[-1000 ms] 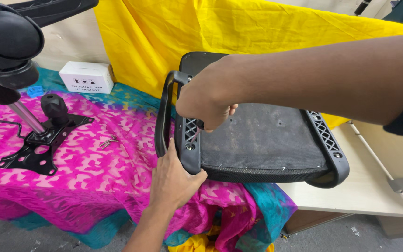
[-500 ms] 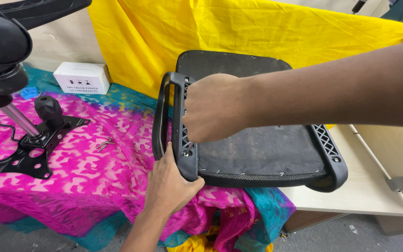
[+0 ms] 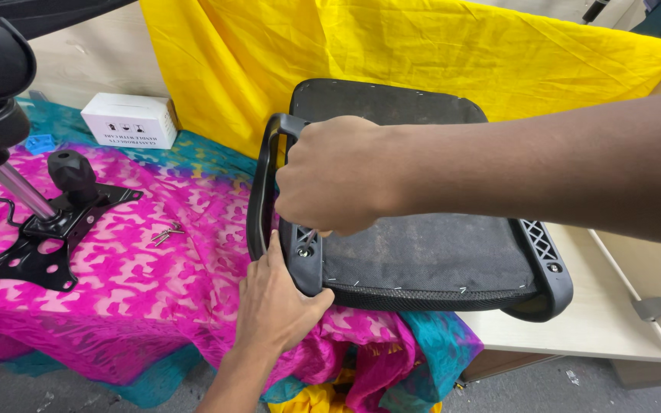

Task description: The person uses a screwdriver to tighten screws on the underside of a chair seat, securing the side rails to the seat frame. The person then lifts the chair base and positions it near the seat, preparing for further assembly.

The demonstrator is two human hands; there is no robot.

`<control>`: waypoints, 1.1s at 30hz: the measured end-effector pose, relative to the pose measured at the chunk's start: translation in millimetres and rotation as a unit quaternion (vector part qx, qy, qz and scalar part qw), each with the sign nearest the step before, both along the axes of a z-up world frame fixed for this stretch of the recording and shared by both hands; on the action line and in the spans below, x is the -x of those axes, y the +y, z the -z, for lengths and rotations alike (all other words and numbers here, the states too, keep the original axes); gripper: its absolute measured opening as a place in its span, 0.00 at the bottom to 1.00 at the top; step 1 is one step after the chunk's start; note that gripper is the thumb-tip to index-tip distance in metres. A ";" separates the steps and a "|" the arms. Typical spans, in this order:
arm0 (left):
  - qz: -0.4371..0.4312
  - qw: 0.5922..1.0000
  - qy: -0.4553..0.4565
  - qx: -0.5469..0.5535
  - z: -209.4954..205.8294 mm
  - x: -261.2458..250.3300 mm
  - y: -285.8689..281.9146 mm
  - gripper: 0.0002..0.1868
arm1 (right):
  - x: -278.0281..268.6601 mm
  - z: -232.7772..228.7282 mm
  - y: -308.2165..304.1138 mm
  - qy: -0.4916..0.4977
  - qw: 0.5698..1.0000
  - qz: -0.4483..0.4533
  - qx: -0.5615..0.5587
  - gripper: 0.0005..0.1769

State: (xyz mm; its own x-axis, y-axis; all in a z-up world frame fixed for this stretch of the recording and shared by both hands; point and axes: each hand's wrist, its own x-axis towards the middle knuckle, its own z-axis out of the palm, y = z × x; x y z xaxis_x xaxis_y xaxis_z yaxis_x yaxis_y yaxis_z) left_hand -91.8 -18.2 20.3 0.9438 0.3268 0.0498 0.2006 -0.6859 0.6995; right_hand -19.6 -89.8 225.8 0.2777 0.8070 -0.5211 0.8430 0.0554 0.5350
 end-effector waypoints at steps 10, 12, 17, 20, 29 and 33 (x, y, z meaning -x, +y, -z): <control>-0.002 1.000 0.027 -0.012 0.8 -0.6 -0.9 0.67 | -7.4 -9.5 15.2 0.047 0.966 0.255 0.022 0.27; 0.000 1.000 0.023 -0.014 -1.0 -0.2 -1.1 0.66 | -8.6 -8.8 21.8 0.083 0.938 0.335 0.022 0.27; -0.001 0.999 0.038 -0.011 -4.9 2.3 -1.9 0.67 | -12.6 -12.5 25.9 0.100 0.928 0.357 0.037 0.26; -0.004 0.999 0.033 -0.010 -2.6 1.1 -0.5 0.66 | -12.0 -9.6 20.5 0.055 0.949 0.305 0.054 0.23; 0.042 0.992 -0.054 0.110 31.5 -5.3 13.4 0.64 | -15.9 -4.5 -4.5 0.007 0.992 -0.123 -0.031 0.02; 0.066 0.982 -0.059 0.169 43.2 -6.8 24.7 0.56 | -20.7 -5.8 -12.4 -0.049 0.978 -0.200 0.015 0.05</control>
State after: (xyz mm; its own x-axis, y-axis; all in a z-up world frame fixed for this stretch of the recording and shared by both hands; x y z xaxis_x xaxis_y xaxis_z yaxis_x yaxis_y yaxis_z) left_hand -84.9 6.5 -22.9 0.9731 0.2193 0.0707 0.0301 -0.4252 0.9046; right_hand 1.1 -102.2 231.7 -0.0069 0.8460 -0.5331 0.6953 0.3872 0.6055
